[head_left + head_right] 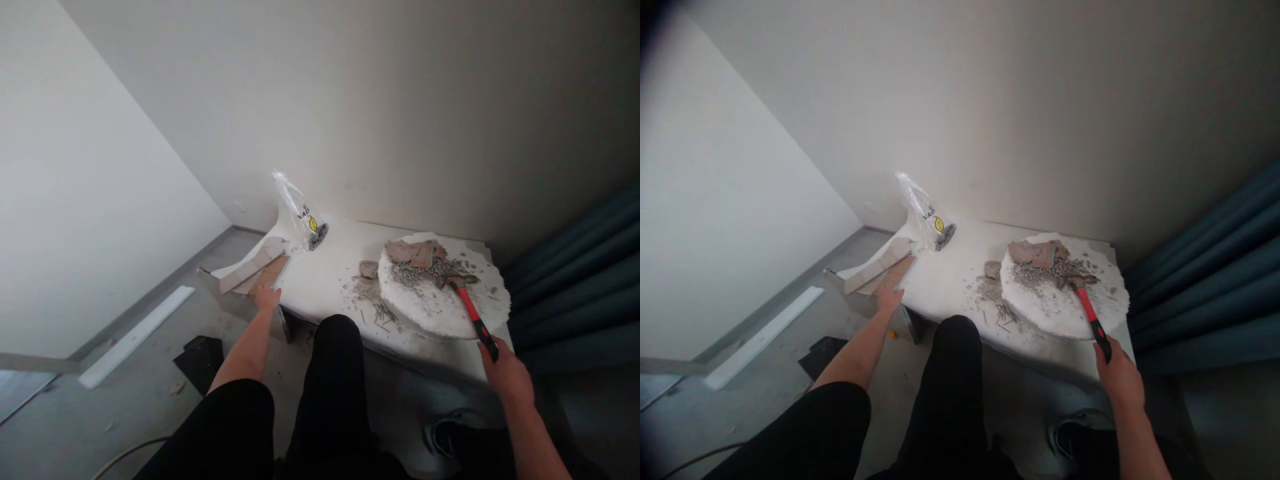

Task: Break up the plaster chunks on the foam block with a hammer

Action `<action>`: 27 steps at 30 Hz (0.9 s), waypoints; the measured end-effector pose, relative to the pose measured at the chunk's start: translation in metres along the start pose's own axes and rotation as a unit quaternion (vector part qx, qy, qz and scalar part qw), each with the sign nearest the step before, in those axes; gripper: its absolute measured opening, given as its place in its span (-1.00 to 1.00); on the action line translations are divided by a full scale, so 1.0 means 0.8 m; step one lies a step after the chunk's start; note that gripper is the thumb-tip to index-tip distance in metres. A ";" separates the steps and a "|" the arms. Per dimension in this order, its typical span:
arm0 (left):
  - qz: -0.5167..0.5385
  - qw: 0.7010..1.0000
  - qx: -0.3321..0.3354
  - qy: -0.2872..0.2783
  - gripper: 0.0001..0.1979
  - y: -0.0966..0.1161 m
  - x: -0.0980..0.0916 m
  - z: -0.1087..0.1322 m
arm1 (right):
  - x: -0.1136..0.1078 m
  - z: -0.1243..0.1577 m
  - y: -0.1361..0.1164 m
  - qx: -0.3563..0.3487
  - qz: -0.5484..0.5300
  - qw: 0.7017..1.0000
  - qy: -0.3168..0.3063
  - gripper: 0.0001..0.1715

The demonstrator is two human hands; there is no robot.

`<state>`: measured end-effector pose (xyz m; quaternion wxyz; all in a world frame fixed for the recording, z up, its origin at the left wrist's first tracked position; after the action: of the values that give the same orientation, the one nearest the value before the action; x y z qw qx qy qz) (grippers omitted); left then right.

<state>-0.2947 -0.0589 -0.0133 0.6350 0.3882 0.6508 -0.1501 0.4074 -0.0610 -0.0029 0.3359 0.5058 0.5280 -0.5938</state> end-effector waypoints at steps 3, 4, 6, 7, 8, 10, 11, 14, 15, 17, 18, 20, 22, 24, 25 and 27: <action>-0.039 0.999 0.008 -0.036 -0.35 -0.031 0.000 -0.021 | 0.004 -0.001 0.009 -0.003 0.015 1.000 0.010 -0.28; -0.053 0.997 0.006 -0.053 -0.31 -0.035 0.002 -0.029 | 0.006 -0.001 0.011 -0.008 0.019 1.000 0.010 -0.26; -0.076 0.993 -0.010 -0.086 -0.21 -0.039 0.007 -0.044 | 0.008 -0.002 0.015 -0.021 0.026 0.999 0.005 -0.25; -0.084 0.991 -0.017 -0.099 -0.17 -0.040 0.010 -0.052 | 0.009 -0.003 0.017 -0.027 0.029 0.999 0.004 -0.24; -0.090 0.989 -0.020 -0.113 -0.13 -0.039 0.015 -0.059 | 0.010 -0.003 0.018 -0.030 0.031 0.999 0.005 -0.24; -0.101 0.985 -0.020 -0.139 -0.08 -0.038 0.024 -0.072 | 0.010 -0.003 0.020 -0.028 0.034 0.999 0.009 -0.24; -0.105 0.983 -0.021 -0.148 -0.07 -0.038 0.028 -0.077 | 0.010 -0.003 0.021 -0.024 0.035 0.999 0.010 -0.24; -0.117 0.980 -0.032 -0.156 -0.06 -0.042 0.036 -0.089 | 0.010 -0.002 0.023 -0.017 0.028 0.999 0.012 -0.25; -0.121 0.980 -0.031 -0.156 -0.06 -0.045 0.037 -0.093 | 0.010 -0.002 0.023 -0.016 0.024 1.000 0.012 -0.25; -0.131 0.979 -0.011 -0.158 -0.09 -0.049 0.035 -0.102 | 0.011 -0.002 0.024 -0.013 0.016 1.000 0.010 -0.25; -0.135 0.978 0.008 -0.161 -0.11 -0.050 0.032 -0.106 | 0.011 -0.002 0.025 -0.009 0.014 1.000 0.007 -0.25; -0.141 0.972 0.055 -0.178 -0.20 -0.049 0.025 -0.113 | 0.013 -0.003 0.026 -0.001 0.012 1.000 0.000 -0.25; -0.147 0.963 0.101 -0.200 -0.29 -0.042 0.018 -0.119 | 0.014 -0.003 0.026 0.002 0.010 1.000 -0.001 -0.24; -0.155 0.955 0.140 -0.209 -0.36 -0.030 0.012 -0.121 | 0.015 -0.002 0.027 0.005 0.010 1.000 0.003 -0.24; -0.156 0.954 0.154 -0.203 -0.38 -0.023 0.009 -0.120 | 0.015 -0.002 0.027 0.005 0.009 1.000 0.005 -0.24; -0.146 0.956 0.175 -0.183 -0.39 -0.008 0.004 -0.118 | 0.015 -0.002 0.027 -0.002 0.005 1.000 0.009 -0.24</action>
<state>-0.3662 0.0029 -0.0045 0.6367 0.3597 0.5366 -0.4210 0.4244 -0.0628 -0.0207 0.3351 0.5136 0.5294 -0.5862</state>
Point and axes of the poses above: each hand's wrist, its own z-axis away from the middle knuckle, its own x-axis out of the palm, y = z × x, the point moved 2 cm from there along -z, towards the middle knuckle, and after that the axes turned 6 degrees about y, right-handed, at the moved point
